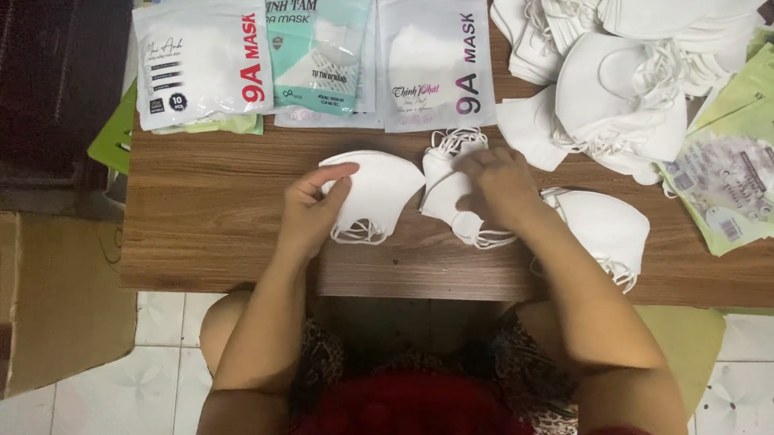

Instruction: The person is sorting and inserting white face masks into various types of plastic packaging bags.

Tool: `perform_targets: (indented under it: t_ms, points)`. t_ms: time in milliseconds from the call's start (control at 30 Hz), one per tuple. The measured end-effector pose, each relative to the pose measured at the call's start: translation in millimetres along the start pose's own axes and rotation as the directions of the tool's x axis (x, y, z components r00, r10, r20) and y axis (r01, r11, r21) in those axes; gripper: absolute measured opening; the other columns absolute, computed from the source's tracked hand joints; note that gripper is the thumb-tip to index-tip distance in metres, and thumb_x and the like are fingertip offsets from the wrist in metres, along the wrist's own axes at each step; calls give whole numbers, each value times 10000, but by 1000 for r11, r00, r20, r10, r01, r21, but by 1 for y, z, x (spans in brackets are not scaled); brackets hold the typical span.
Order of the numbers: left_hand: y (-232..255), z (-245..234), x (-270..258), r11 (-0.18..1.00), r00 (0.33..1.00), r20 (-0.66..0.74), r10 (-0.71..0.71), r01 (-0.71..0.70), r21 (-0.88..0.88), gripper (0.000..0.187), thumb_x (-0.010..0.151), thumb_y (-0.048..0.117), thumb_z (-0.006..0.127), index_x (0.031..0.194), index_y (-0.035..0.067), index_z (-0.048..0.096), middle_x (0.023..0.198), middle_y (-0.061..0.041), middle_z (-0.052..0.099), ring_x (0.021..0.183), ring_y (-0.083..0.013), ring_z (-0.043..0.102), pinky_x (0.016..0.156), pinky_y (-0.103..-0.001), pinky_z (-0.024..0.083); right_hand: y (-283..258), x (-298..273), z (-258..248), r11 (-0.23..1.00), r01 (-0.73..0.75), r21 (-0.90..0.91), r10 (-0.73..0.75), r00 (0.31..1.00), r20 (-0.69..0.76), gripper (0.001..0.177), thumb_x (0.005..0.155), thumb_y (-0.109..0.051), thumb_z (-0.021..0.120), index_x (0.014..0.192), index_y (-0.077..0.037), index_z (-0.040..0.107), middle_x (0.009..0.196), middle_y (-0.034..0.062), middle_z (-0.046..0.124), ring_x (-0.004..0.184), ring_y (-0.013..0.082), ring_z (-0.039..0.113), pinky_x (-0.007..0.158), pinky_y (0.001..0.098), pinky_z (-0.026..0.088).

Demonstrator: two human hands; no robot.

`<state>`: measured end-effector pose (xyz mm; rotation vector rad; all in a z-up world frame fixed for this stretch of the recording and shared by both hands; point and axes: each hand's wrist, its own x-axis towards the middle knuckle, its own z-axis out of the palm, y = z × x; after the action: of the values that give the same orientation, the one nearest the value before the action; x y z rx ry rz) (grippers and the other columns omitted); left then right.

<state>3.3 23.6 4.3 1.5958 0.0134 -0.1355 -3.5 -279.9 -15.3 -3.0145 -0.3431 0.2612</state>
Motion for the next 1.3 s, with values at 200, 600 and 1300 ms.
perform_targets:
  t_ms: [200,600,1300]
  points:
    - [5,-1,0,996,998,7,60,-60,64,192,954,31,680,1105,80,788,1090,-118,745,1106,-179,627,1041,-395,477,25,-28,-30,863,7,505,1,1000,-16,199,769,-104,773,964,-113,735,931,176,739,977,436,706,878,528,539]
    - [0,1,1,980,985,30,168,-170,103,157,956,100,731,1100,88,794,1024,-104,713,1106,-196,629,1051,-399,450,18,-52,-56,226,378,898,-154,924,-350,215,822,18,673,726,-169,715,1426,220,594,1445,435,426,1204,678,142]
    - [16,-22,9,894,890,-173,422,-376,244,95,1004,89,700,1037,69,788,1001,-153,763,1038,-302,698,964,-414,476,15,-24,-8,518,-228,825,302,951,74,562,801,-117,850,1322,-81,642,1034,198,736,1014,348,711,828,451,588]
